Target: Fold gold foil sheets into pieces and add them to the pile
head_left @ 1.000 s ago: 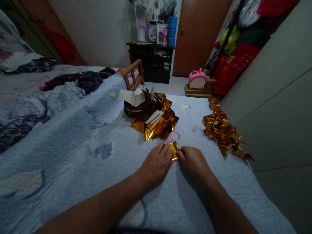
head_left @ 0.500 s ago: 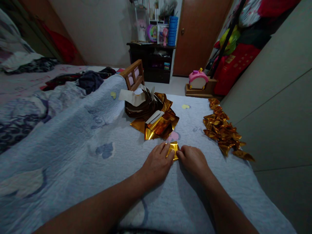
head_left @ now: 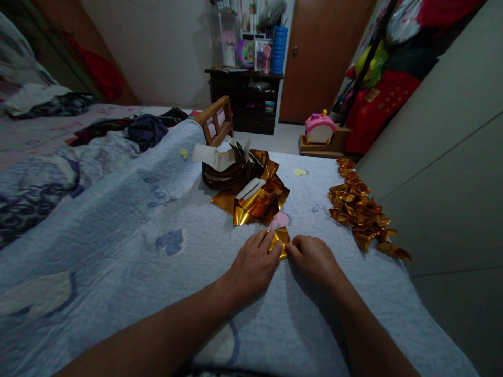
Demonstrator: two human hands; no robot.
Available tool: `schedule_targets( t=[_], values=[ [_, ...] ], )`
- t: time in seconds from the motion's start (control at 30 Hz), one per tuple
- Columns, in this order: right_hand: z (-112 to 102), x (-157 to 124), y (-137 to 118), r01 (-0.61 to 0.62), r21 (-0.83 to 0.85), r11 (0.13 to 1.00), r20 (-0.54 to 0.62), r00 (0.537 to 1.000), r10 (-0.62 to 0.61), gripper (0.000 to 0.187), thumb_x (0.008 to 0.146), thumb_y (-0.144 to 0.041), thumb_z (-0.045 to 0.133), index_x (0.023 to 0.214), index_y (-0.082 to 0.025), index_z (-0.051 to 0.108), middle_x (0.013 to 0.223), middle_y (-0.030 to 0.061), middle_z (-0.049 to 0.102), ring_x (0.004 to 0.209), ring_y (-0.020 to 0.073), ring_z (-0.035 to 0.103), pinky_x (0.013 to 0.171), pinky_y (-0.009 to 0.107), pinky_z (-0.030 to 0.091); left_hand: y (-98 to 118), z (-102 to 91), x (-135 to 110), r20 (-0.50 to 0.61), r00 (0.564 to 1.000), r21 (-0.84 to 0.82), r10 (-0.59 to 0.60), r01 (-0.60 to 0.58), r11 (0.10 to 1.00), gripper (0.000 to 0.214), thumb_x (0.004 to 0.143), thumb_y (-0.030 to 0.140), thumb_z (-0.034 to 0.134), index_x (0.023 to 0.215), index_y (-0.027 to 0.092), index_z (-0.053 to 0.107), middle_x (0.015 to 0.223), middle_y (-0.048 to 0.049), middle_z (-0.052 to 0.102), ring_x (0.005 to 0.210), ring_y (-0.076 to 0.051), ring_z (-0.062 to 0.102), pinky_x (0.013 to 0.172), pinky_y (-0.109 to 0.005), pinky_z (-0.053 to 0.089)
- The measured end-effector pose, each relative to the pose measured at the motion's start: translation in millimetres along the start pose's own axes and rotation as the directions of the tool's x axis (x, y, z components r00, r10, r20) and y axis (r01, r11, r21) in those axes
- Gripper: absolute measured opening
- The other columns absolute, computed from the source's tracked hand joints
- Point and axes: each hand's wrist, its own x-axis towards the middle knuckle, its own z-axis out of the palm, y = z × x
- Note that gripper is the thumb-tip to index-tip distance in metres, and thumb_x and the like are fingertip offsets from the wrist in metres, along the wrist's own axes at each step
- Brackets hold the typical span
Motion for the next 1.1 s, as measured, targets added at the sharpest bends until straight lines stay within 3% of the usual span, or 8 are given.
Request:
schedule_targets(
  t=[0.23, 1.1],
  values=[
    [0.7, -1.5, 4.4, 0.03, 0.012, 0.999, 0.022, 0.999, -0.03, 0.029, 0.096, -0.029, 0.051, 0.082, -0.018, 0.075, 0.085, 0.0093, 0.077, 0.079, 0.0205, 0.069, 0.066, 0.03, 0.034, -4.2, -4.4, -0.4, 0.032, 0.999, -0.027, 0.03, -0.029, 0.999, 0.025, 0.099, 0.021, 0.051, 0.122, 0.014, 0.059, 0.137, -0.0161, 0.059, 0.13, -0.031, 0.054, 0.109, -0.047, 0.047],
    [-0.1, -2.2, -0.9, 0.038, -0.099, 0.994, 0.036, 0.999, -0.034, 0.033, 0.099, -0.029, 0.046, 0.089, -0.017, 0.075, 0.095, 0.0132, 0.078, 0.087, 0.024, 0.071, 0.068, 0.032, 0.035, -7.3, 0.1, -3.1, 0.015, 0.997, -0.04, 0.07, -0.069, 0.997, 0.033, 0.099, 0.02, 0.051, 0.131, 0.012, 0.055, 0.141, -0.0175, 0.057, 0.133, -0.03, 0.052, 0.111, -0.047, 0.045]
  ],
)
